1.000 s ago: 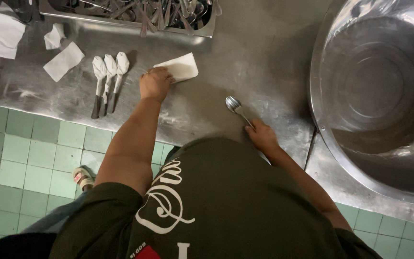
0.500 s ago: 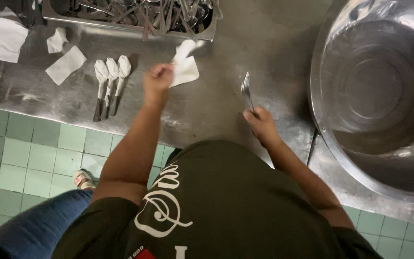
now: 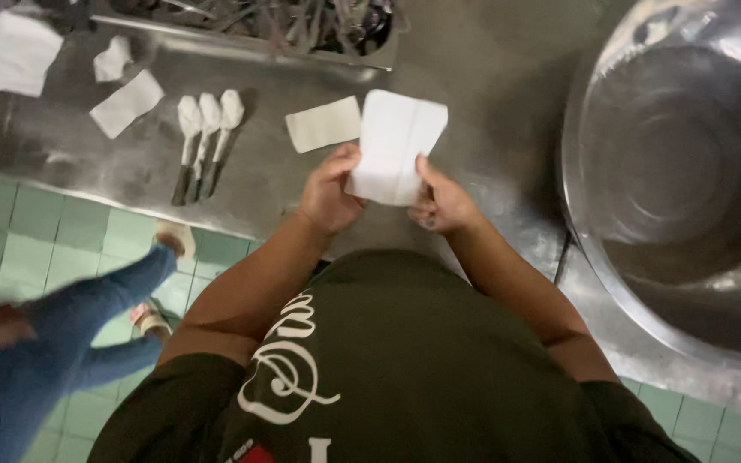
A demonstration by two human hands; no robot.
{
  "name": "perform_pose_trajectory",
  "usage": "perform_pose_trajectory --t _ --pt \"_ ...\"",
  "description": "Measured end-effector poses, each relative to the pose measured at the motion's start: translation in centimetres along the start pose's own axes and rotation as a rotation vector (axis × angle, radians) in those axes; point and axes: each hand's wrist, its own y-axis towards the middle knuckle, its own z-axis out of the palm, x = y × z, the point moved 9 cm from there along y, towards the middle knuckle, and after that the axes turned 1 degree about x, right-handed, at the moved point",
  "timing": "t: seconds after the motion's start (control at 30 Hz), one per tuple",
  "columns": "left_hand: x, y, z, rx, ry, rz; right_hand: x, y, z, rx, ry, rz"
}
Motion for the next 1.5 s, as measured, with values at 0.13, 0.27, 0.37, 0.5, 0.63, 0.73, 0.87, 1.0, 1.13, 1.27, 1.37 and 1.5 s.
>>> perform_pose_trajectory --t 0.13,0.27,0.37,0.5,0.63,0.73,0.87,1.0,1.13,1.27,1.37,1.5 --pt "2.0 0.3 -3.7 -0.136 0.106 -0.014 0.2 0.1 -4.5 -0.309 -0.317 -0.016" --pt "2.8 1.1 -8.4 -0.472 0.355 -0.067 2.8 -1.7 -6.6 -0.583 -0.709 -0.212" --pt "2.8 0.9 -9.2 -0.357 0.700 0.024 2.5 -1.7 -6.3 -0.415 -0.754 -0.342" --pt "4.6 1.9 -13.5 -0.389 0.790 0.002 0.3 -2.3 -9.9 -0.593 -0.915 -0.331" --pt "2.1 2.4 -16.1 -0.540 1.055 0.085 -0.1 -3.0 -13.6 -0.804 -1.124 -0.283" --pt "-3.8 2.1 -12.5 -0.513 1.718 0.306 -0.3 -3.7 -14.2 -0.817 -1.125 -0.312" --pt "-7.8 2.9 -9.5 -0.420 1.973 0.533 -1.2 -4.9 -14.3 -0.807 -1.160 -0.173" --pt "-8.3 6.0 -13.2 -0.383 2.196 0.505 -0.9 -5.1 -14.6 -0.787 -1.069 -0.242" --pt "-8.3 7.4 -15.6 -0.384 2.281 0.514 -0.3 -7.1 -15.5 -0.869 -1.114 -0.269" --pt "-9.1 8.1 -15.5 -0.469 2.264 0.431 0.3 -8.9 -15.1 -0.968 -1.194 -0.131" --pt "-9.7 7.4 -14.7 -0.489 2.220 0.198 0.6 -9.3 -14.2 -0.966 -1.209 -0.117" --pt "-10.2 6.3 -11.1 -0.523 2.167 0.243 0.6 -9.0 -14.4 -0.964 -1.199 -0.092"
